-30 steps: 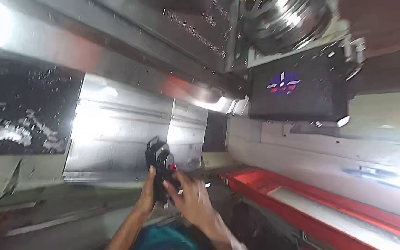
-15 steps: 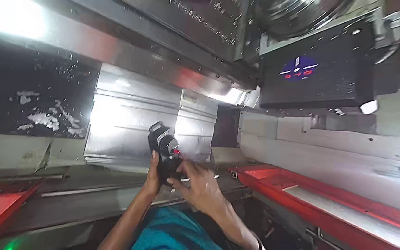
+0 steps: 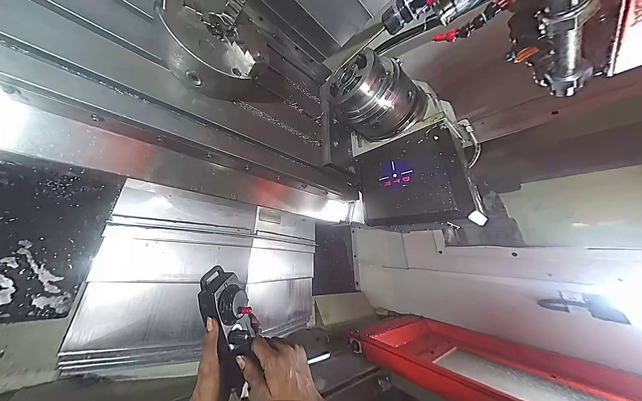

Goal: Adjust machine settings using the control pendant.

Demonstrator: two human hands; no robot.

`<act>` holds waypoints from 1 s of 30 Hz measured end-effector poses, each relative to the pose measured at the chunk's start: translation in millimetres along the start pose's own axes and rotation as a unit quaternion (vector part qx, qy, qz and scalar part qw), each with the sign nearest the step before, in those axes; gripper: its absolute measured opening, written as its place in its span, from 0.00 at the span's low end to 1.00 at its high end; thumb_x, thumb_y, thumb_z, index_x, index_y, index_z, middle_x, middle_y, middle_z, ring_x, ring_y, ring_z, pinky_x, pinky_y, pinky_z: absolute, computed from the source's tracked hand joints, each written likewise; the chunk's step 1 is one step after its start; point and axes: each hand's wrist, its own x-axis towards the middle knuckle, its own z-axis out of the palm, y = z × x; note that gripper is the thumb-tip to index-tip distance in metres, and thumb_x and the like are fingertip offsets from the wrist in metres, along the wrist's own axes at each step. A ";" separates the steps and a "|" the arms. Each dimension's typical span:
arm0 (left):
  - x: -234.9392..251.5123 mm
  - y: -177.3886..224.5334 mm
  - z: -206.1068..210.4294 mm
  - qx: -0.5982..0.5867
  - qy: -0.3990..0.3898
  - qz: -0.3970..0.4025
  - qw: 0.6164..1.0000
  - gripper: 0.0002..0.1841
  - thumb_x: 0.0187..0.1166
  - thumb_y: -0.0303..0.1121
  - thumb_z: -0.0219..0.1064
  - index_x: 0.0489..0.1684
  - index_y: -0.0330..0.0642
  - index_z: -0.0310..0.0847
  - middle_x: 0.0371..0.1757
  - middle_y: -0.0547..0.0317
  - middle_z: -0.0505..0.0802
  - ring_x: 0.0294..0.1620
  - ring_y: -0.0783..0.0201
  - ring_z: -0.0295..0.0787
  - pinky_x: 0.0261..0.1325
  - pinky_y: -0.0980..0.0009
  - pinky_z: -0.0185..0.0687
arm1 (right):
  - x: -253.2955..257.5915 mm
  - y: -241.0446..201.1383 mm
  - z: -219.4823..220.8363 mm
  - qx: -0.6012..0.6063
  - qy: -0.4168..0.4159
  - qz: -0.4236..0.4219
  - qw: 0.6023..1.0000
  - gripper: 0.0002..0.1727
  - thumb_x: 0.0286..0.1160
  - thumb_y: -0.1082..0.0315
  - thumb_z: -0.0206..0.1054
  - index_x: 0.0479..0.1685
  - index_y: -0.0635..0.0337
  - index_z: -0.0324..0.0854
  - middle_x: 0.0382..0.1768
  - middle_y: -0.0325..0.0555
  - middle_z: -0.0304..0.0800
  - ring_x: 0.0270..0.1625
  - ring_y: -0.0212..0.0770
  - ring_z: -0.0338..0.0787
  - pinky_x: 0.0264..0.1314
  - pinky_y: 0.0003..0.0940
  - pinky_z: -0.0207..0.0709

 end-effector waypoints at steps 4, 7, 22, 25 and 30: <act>1.0 2.9 -2.2 -0.009 0.002 -0.002 1.000 0.43 0.74 0.78 0.49 0.70 0.48 0.68 0.48 0.71 0.95 0.49 0.72 0.94 0.55 0.69 0.92 | 4.5 -1.3 -1.5 0.007 -0.014 -0.010 1.000 0.29 0.88 0.43 0.55 0.32 0.59 0.86 0.24 0.50 0.89 0.31 0.52 0.93 0.30 0.53 0.83; 5.6 -0.7 -7.8 -0.007 -0.001 -0.009 1.000 0.48 0.66 0.82 0.53 0.70 0.48 0.70 0.47 0.67 0.96 0.48 0.69 0.94 0.53 0.67 0.92 | 5.8 0.9 0.0 0.009 -0.017 -0.014 1.000 0.31 0.88 0.41 0.53 0.32 0.58 0.86 0.24 0.49 0.88 0.31 0.50 0.93 0.29 0.52 0.83; 5.7 14.3 -14.2 -0.005 -0.084 0.019 0.996 0.43 0.66 0.80 0.56 0.65 0.51 0.77 0.49 0.71 0.95 0.52 0.74 0.92 0.58 0.71 0.90 | 26.8 -16.8 -15.6 -0.011 0.118 -0.102 0.988 0.22 0.81 0.45 0.60 0.36 0.55 0.88 0.29 0.40 0.89 0.31 0.37 0.89 0.29 0.35 0.81; 5.1 13.1 -14.9 -0.015 -0.098 0.012 0.995 0.43 0.69 0.79 0.56 0.67 0.50 0.75 0.51 0.70 0.95 0.55 0.73 0.92 0.60 0.70 0.89 | 31.0 -12.8 -19.1 -0.033 0.117 -0.137 0.983 0.24 0.83 0.45 0.60 0.31 0.55 0.86 0.26 0.42 0.87 0.29 0.40 0.88 0.26 0.36 0.78; 10.1 11.5 -14.9 -0.003 -0.080 -0.014 0.997 0.42 0.73 0.77 0.52 0.68 0.47 0.74 0.51 0.67 0.94 0.54 0.72 0.92 0.58 0.69 0.90 | 37.9 -0.8 -27.4 -0.096 0.096 -0.208 0.969 0.18 0.83 0.51 0.60 0.47 0.52 0.90 0.39 0.42 0.93 0.38 0.42 0.92 0.41 0.39 0.83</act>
